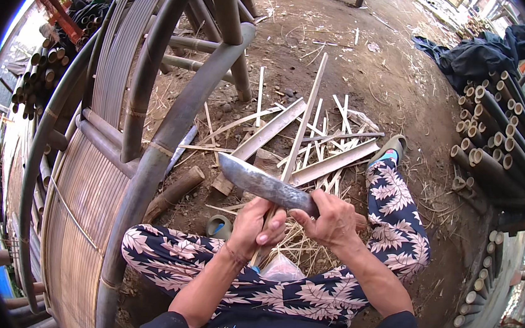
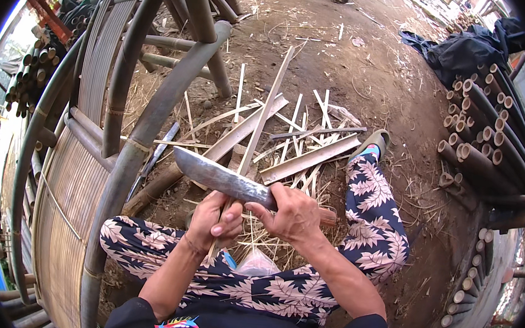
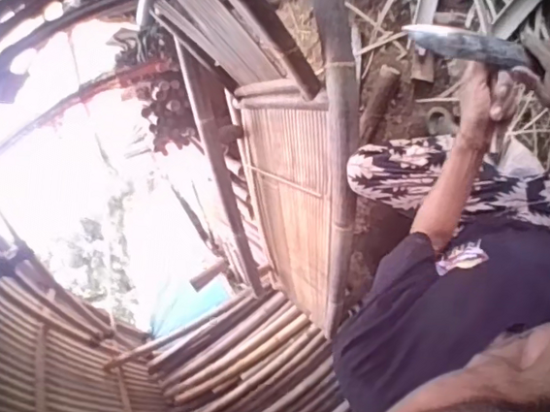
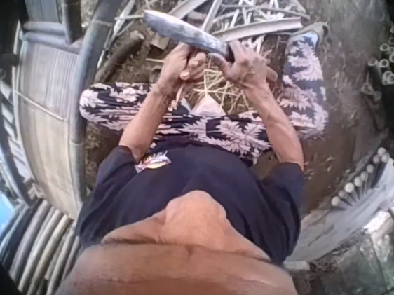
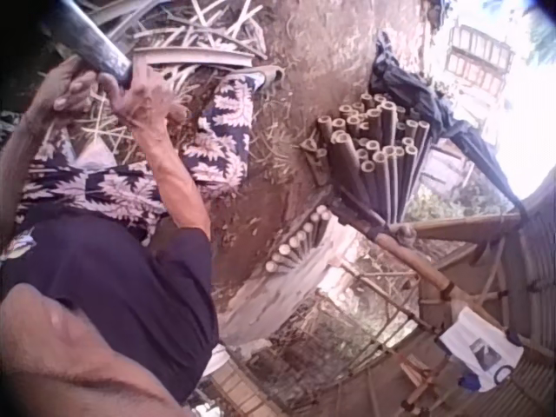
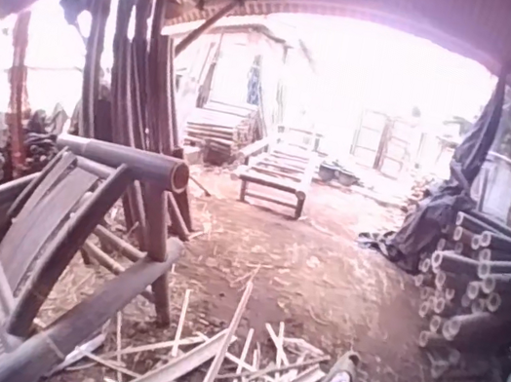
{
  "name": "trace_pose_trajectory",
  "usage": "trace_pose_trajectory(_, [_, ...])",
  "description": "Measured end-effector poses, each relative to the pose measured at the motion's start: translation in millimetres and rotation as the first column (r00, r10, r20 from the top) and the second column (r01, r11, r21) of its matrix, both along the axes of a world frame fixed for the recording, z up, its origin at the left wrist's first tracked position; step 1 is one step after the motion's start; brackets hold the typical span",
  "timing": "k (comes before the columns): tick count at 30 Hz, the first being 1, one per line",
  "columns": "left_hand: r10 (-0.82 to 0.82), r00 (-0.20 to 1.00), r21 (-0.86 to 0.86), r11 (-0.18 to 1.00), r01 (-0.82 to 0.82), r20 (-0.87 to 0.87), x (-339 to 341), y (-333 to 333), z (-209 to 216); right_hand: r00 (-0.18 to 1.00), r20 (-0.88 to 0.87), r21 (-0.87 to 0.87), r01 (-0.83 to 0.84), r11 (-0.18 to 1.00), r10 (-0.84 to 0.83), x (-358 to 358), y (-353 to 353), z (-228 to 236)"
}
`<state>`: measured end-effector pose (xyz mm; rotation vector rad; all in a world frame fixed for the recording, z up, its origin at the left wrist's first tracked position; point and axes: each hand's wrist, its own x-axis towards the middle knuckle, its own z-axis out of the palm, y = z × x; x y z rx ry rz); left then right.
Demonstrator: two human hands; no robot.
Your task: The person strips thin layers of bamboo using a large knife while sitting on the ground, then moves to a bamboo bench and prepares a larger bamboo pole by cutting and smoothing its ends.
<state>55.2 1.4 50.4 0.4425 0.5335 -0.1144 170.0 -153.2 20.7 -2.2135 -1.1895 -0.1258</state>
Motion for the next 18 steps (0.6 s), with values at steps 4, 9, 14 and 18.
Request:
trace_pose_trajectory(4, [-0.08,0.994,0.112,0.991,0.071,0.076,-14.1,-15.4,2.0,0.975,-0.144,-0.138,0.147,0.979,-0.167,33.8,-7.0,1.7])
trace_pose_trajectory(9, [-0.09,0.994,0.069,0.994,0.086,0.059,-40.7,-25.4,3.6,0.965,-0.076,-0.203,0.23,0.952,-0.25,65.6,-16.8,-3.1])
trace_pose_trajectory(14, [-0.126,0.992,0.018,0.992,0.126,0.005,-91.1,-26.4,2.4,0.958,0.016,-0.168,0.285,0.944,-0.286,82.5,-20.7,-9.4])
trace_pose_trajectory(18, [-0.137,0.988,-0.085,0.988,0.131,-0.069,-128.5,-25.4,4.8,0.957,-0.019,-0.27,0.274,0.923,-0.289,94.4,-30.4,-11.8])
